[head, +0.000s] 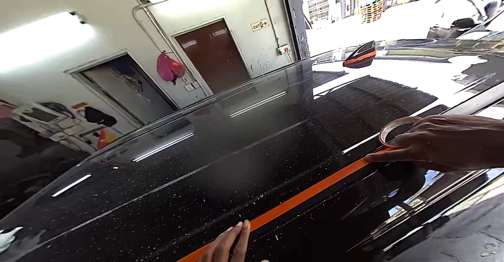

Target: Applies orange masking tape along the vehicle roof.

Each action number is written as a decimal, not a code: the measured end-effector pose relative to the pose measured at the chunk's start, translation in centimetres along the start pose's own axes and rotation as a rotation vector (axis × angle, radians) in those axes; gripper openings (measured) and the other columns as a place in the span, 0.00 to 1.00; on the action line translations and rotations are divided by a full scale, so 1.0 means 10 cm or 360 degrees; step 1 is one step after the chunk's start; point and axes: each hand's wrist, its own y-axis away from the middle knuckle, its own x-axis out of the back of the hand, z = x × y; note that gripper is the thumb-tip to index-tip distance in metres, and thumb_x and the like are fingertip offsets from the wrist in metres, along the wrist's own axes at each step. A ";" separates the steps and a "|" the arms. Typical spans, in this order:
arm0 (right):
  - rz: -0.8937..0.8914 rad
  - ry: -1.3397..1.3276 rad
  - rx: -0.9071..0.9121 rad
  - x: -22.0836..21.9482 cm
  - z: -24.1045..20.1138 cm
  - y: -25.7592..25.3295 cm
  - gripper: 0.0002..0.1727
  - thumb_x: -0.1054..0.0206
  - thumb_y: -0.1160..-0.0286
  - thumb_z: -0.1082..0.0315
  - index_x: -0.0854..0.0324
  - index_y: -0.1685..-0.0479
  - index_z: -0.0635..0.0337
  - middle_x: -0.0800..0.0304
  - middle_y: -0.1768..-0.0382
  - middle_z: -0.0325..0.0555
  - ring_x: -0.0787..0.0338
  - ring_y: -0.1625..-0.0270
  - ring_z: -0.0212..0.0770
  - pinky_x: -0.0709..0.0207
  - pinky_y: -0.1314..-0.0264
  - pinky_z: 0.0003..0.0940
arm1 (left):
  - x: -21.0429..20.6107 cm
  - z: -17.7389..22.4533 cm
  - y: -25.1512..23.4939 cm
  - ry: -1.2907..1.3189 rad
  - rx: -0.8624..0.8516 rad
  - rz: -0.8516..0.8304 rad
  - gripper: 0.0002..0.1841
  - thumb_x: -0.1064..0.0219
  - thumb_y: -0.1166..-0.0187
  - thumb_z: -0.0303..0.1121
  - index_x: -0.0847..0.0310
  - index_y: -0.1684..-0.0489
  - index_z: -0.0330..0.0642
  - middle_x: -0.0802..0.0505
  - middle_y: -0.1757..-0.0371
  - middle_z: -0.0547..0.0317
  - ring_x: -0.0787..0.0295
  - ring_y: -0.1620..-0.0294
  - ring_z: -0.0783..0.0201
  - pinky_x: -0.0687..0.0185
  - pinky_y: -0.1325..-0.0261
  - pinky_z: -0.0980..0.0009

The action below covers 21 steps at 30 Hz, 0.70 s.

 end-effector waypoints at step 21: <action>-0.0114 0.0034 -0.0178 -0.02 -0.11 0.01 0.44 0.29 0.33 0.68 0.33 0.16 0.13 0.20 0.82 0.32 0.17 0.80 0.39 0.21 0.74 0.42 | -0.52 2.04 -1.41 0.0057 -0.0415 -0.0054 0.50 0.64 0.21 0.77 0.22 0.21 0.42 0.13 0.26 0.58 0.18 0.26 0.56 0.29 0.22 0.55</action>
